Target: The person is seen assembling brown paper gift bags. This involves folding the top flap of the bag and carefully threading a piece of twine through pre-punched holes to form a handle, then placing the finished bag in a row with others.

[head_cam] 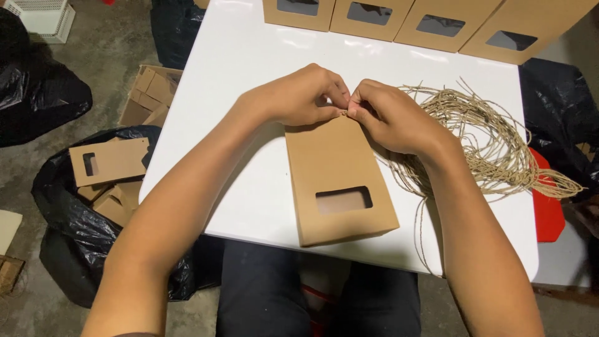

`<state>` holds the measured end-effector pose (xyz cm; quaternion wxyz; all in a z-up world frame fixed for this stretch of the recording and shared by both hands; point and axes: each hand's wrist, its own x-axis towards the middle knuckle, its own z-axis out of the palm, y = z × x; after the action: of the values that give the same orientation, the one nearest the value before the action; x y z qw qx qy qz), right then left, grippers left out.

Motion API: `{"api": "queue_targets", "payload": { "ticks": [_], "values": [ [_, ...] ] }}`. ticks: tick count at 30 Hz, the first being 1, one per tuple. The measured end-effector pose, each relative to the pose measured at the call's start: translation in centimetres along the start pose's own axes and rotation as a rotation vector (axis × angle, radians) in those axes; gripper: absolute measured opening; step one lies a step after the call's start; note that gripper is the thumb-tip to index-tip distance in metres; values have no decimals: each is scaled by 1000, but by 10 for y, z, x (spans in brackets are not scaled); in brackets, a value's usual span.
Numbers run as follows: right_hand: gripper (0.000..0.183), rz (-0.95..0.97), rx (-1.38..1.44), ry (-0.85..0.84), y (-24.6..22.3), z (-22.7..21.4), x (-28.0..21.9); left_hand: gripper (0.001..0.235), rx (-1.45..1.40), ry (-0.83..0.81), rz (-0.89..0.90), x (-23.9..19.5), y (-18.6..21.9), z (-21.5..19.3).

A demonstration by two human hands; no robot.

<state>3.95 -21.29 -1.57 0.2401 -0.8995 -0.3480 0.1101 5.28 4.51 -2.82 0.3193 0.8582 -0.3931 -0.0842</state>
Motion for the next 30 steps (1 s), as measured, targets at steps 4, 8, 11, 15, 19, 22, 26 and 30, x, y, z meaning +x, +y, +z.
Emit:
{"api": "queue_targets", "payload": {
  "ticks": [4,8,11,15,19,22,26,30],
  "values": [
    [18,5,5,20,-7,-4,-3,26,-86,32,-67,-9,25,-4],
    [14,-11,57,78,-3,-7,-4,33,2,156,-97,-3,16,9],
    [11,-42,63,111,3,-3,-2,35,32,212,-39,1,11,14],
    [6,-99,6,152,-7,-3,-5,27,28,240,-83,0,10,12],
    [9,-171,-53,194,-12,1,-3,25,3,248,-109,-6,10,3],
    [9,-287,-70,260,-17,0,-3,22,-76,279,-33,-11,13,-2],
    [10,-295,20,319,-20,-5,-5,18,-245,345,-52,-13,24,-6],
    [10,-347,107,355,-15,-4,-4,16,-191,379,43,-11,18,-3]
  ]
}}
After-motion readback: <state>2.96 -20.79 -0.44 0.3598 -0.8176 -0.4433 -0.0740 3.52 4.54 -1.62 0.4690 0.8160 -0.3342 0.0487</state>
